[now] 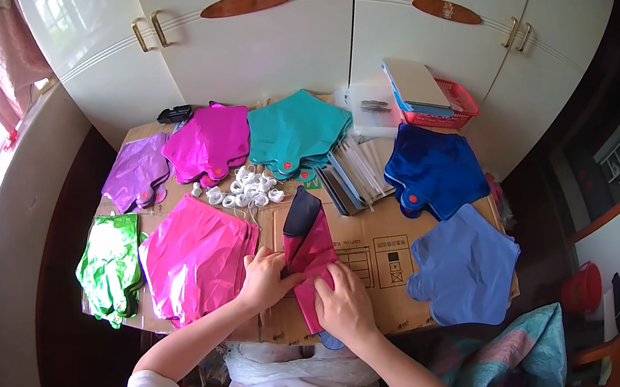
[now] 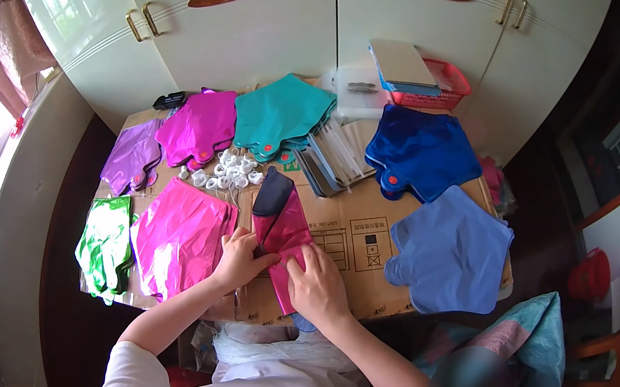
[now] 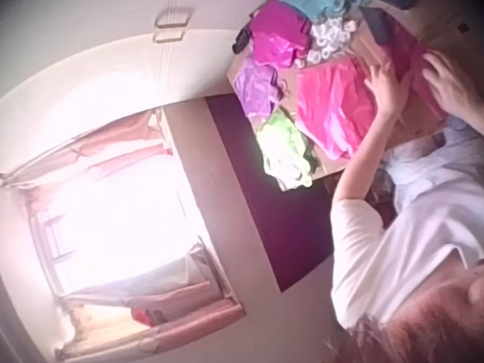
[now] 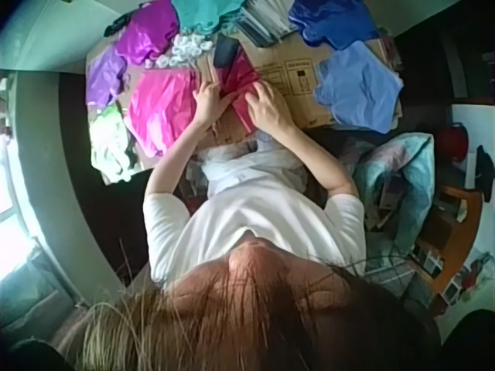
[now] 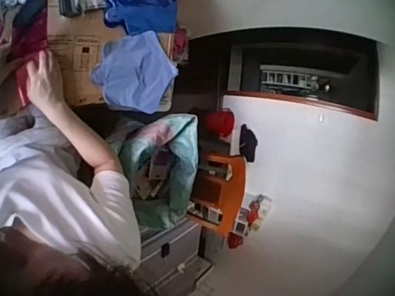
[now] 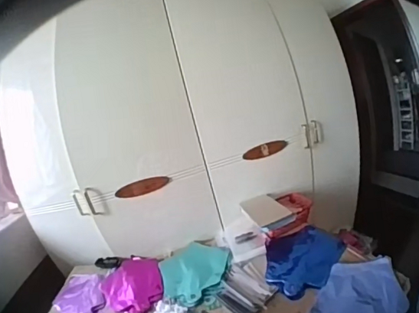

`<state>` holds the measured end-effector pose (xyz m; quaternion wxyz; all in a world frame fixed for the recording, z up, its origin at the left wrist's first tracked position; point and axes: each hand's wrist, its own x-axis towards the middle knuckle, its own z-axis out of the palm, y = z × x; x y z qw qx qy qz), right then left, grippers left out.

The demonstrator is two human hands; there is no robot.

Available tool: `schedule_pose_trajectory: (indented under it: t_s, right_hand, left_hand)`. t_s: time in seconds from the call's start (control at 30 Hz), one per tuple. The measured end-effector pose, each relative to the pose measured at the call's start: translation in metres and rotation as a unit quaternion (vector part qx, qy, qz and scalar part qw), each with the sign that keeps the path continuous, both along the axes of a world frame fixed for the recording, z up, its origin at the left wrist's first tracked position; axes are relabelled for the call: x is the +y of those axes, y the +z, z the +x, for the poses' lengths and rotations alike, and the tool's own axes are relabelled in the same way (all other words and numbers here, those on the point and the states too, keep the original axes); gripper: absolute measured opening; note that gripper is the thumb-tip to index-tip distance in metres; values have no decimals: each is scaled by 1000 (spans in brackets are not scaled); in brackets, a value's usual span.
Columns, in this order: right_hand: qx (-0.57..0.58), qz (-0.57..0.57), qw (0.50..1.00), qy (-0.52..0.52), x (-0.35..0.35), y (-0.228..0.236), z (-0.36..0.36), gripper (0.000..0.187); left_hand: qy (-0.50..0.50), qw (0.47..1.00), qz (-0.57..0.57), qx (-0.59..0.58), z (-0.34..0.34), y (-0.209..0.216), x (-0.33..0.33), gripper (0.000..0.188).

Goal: Folding and placing colored plastic sheets into clear packaging sleeves.

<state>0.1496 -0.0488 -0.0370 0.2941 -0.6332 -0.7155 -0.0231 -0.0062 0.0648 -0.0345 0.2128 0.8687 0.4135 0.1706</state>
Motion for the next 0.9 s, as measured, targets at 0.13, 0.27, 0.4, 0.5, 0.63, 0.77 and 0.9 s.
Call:
schedule_pose_trajectory:
  t_s: [0.13,0.27,0.4,0.5,0.63,0.77,0.9]
  right_hand:
    - [-2,3,1000,-31,0,-3,-1,27]
    - [-23,7,998,-57,-1,-1,-3,28]
    - [-28,19,999,-43,-1,-1,-2,27]
    - [-33,20,998,-43,0,-1,-2,25]
    - [-22,24,999,-40,1,-3,-1,23]
    - [-7,40,999,-36,1,-1,0,23]
    - [0,42,998,-37,1,-1,0,25]
  left_hand:
    - [-18,999,22,-41,-1,-2,-1,35]
    - [-41,996,50,-59,-1,-3,-1,33]
    - [-27,999,9,-24,1,5,1,27]
    - [-29,999,5,-27,3,4,1,25]
    - [-60,997,13,-53,2,0,-2,22]
    - [-101,987,79,-93,-2,-8,-2,19]
    - [-139,979,129,-72,-4,-4,-7,26]
